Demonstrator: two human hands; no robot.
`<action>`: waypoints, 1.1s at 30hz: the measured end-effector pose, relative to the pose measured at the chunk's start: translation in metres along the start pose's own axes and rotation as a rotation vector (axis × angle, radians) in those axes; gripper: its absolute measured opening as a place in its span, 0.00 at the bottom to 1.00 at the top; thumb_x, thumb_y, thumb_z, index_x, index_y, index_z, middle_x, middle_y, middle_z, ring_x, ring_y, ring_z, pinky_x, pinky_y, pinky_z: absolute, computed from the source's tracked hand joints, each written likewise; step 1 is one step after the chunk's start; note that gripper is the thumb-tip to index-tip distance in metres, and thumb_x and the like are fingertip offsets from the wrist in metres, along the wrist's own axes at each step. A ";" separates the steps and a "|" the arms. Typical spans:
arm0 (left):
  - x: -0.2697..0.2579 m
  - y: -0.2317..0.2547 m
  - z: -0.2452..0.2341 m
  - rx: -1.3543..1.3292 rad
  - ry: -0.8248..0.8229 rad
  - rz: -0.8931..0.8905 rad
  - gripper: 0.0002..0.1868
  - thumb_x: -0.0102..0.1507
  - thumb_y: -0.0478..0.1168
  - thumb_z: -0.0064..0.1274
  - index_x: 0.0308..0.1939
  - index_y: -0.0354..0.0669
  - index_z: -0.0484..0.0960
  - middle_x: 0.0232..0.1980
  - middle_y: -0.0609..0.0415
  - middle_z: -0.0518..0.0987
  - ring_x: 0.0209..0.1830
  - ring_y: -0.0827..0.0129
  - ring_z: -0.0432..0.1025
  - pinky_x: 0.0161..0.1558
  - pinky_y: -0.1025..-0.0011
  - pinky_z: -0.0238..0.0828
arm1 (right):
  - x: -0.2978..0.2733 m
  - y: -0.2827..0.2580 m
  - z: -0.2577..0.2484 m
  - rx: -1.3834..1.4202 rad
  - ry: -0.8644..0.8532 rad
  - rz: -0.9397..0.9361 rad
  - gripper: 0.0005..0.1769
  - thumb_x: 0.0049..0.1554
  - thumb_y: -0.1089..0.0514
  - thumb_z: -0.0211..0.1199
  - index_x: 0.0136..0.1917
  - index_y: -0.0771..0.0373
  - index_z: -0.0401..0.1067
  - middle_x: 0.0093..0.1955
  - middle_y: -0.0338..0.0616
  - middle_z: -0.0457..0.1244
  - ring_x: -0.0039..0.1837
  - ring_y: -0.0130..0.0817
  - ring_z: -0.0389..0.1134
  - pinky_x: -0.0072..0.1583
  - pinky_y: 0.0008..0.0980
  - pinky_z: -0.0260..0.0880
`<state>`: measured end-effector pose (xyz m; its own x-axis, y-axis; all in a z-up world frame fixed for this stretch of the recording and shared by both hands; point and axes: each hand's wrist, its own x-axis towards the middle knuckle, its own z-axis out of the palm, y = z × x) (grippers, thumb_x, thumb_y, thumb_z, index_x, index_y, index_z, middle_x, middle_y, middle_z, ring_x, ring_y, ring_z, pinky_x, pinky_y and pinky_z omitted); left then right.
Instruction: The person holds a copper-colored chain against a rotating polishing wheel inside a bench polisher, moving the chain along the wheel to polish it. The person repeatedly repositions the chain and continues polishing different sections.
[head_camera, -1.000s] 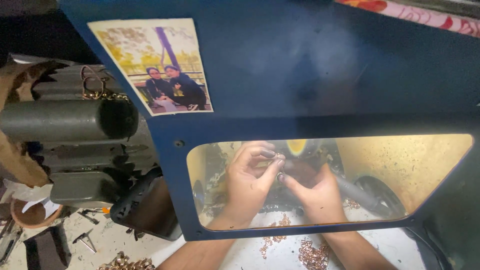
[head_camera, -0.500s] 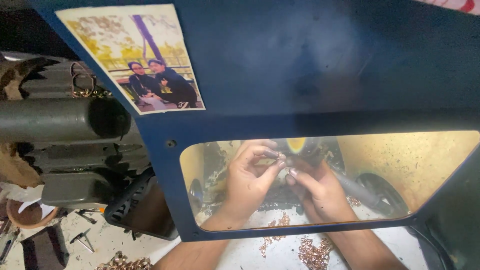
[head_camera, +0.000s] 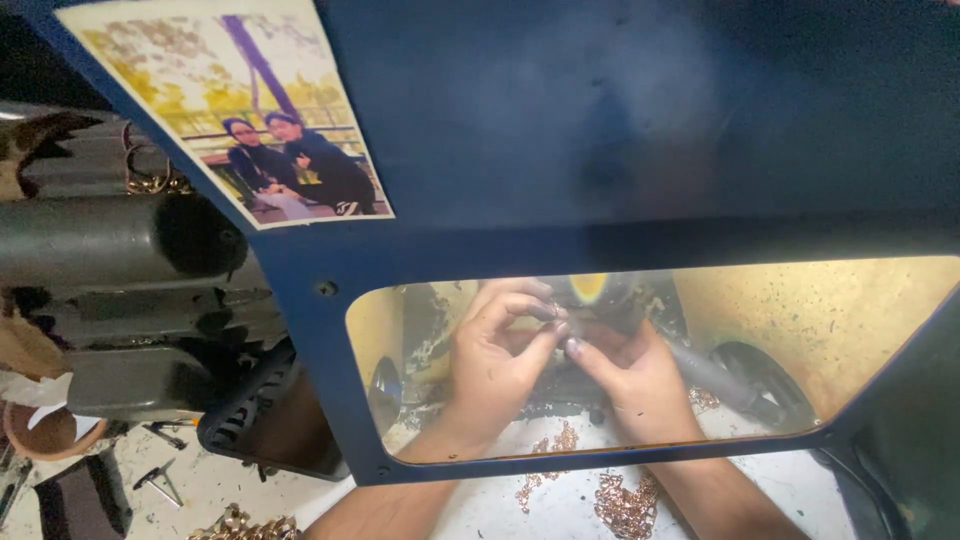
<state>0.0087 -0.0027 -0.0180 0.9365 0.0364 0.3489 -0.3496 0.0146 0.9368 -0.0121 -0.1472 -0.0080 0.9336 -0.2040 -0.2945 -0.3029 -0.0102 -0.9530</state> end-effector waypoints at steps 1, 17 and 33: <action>0.000 0.001 0.000 0.000 -0.001 0.000 0.08 0.59 0.29 0.63 0.36 0.47 0.83 0.47 0.55 0.79 0.52 0.70 0.76 0.42 0.79 0.87 | 0.002 0.004 -0.001 0.000 0.001 0.000 0.25 0.50 0.62 0.67 0.62 0.61 0.72 0.60 0.46 0.74 0.64 0.35 0.75 0.67 0.35 0.73; 0.003 -0.009 -0.002 -0.021 0.029 -0.061 0.07 0.58 0.30 0.63 0.35 0.47 0.83 0.46 0.54 0.80 0.50 0.70 0.79 0.49 0.74 0.86 | 0.006 0.008 0.001 0.279 -0.100 0.023 0.29 0.48 0.70 0.67 0.64 0.66 0.69 0.57 0.55 0.71 0.58 0.44 0.73 0.62 0.43 0.74; 0.009 -0.012 -0.007 0.029 -0.013 -0.044 0.08 0.57 0.31 0.66 0.36 0.48 0.84 0.40 0.58 0.83 0.46 0.71 0.78 0.50 0.74 0.81 | 0.008 0.005 -0.015 -0.262 -0.242 0.112 0.17 0.57 0.54 0.63 0.57 0.58 0.82 0.35 0.46 0.73 0.40 0.32 0.74 0.41 0.31 0.72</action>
<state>0.0207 0.0043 -0.0261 0.9513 0.0234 0.3073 -0.3071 -0.0131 0.9516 -0.0087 -0.1632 -0.0137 0.9008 0.0190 -0.4339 -0.4149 -0.2579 -0.8726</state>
